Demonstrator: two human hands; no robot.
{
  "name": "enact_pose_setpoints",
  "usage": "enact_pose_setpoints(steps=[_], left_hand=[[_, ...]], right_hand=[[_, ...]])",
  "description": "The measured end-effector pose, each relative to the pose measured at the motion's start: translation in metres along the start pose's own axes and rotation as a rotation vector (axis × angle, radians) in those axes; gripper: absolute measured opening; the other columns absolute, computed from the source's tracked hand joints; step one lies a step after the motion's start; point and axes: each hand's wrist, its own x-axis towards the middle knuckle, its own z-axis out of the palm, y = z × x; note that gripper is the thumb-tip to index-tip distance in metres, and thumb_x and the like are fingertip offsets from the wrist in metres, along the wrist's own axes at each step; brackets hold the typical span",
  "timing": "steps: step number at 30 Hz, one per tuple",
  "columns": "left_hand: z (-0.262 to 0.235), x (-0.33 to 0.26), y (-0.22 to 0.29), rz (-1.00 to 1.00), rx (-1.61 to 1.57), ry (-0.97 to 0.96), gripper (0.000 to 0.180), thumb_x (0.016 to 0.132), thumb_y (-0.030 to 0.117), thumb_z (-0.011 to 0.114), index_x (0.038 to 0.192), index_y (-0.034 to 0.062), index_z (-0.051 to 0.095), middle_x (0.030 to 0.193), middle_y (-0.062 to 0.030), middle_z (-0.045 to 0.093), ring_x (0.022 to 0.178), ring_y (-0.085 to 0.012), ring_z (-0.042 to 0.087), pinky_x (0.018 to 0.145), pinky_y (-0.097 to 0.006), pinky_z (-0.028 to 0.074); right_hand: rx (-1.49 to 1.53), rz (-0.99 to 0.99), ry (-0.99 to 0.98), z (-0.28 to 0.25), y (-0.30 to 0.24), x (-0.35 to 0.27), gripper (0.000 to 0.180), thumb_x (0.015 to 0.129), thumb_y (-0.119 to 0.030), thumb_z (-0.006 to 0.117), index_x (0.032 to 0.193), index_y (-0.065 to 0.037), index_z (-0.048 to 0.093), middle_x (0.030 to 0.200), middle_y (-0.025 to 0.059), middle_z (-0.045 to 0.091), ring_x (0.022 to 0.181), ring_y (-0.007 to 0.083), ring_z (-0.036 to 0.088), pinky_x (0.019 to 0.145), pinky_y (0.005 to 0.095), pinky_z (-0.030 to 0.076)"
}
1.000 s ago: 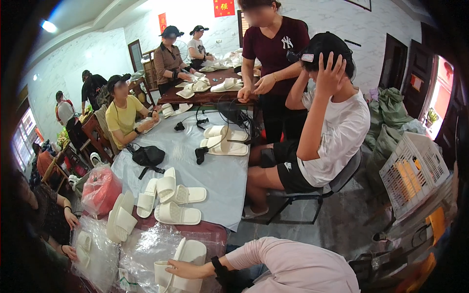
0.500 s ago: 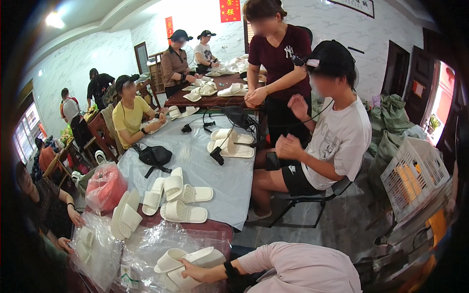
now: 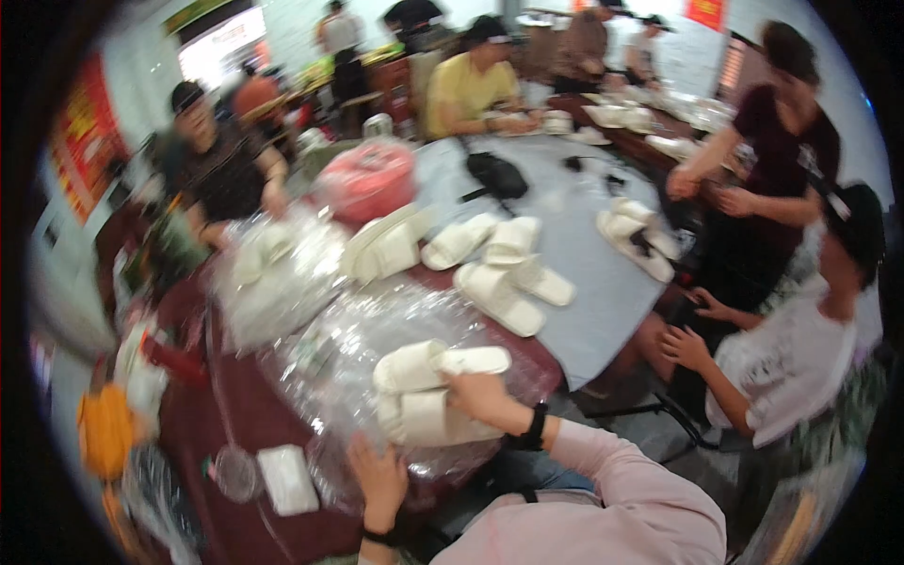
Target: The recorder is packing white rubber slippers into plastic bags at a communal work table.
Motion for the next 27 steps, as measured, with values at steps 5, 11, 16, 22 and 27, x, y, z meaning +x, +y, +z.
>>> enact_pose_setpoints(steps=[5,11,16,22,27], left_hand=[[0.016,-0.001,0.004,0.032,0.017,0.026,0.048,0.081,0.024,0.06,0.124,0.005,0.052,0.143,-0.0236,0.032,0.133,-0.0394,0.028,0.108,-0.055,0.02],[0.011,0.0,0.001,0.052,-0.002,-0.023,0.048,0.084,0.027,0.058,0.126,0.005,0.051,0.143,-0.0237,0.03,0.133,-0.0372,0.029,0.107,-0.055,0.021],[-0.006,0.012,-0.016,0.091,-0.03,-0.043,0.044,0.085,0.028,0.057,0.123,0.0072,0.054,0.138,-0.0229,0.039,0.129,-0.0365,0.036,0.105,-0.051,0.027],[-0.074,0.102,-0.065,-0.117,-0.423,0.083,0.04,0.085,0.022,0.056,0.123,0.0084,0.055,0.126,-0.0219,0.051,0.117,-0.0363,0.048,0.097,-0.044,0.037],[-0.035,0.157,-0.127,-0.223,-0.031,0.095,0.058,0.081,0.027,0.062,0.135,0.0148,0.042,0.137,-0.0288,0.036,0.124,-0.0439,0.037,0.105,-0.05,0.027]], right_hand=[[-0.088,-0.238,0.43,0.02,-0.003,0.0,0.025,0.067,-0.012,0.062,0.092,-0.011,0.066,0.095,0.0133,0.058,0.089,0.0298,0.053,0.073,0.0427,0.042],[0.259,-0.311,0.374,0.063,0.029,0.023,0.021,0.068,-0.007,0.058,0.088,-0.006,0.065,0.093,0.0145,0.058,0.088,0.0331,0.053,0.072,0.0423,0.04],[0.425,-0.412,0.464,0.031,0.024,0.011,0.022,0.068,-0.012,0.062,0.089,-0.004,0.063,0.09,0.0135,0.059,0.088,0.0336,0.053,0.073,0.0407,0.04],[0.597,-0.236,0.413,0.063,0.056,0.02,0.021,0.071,-0.017,0.065,0.088,-0.005,0.064,0.092,0.013,0.059,0.085,0.0343,0.053,0.073,0.0394,0.041],[0.415,-0.268,0.483,0.085,0.046,0.012,0.017,0.075,-0.018,0.06,0.088,-0.007,0.058,0.088,0.0116,0.057,0.085,0.0351,0.05,0.071,0.0423,0.038]])
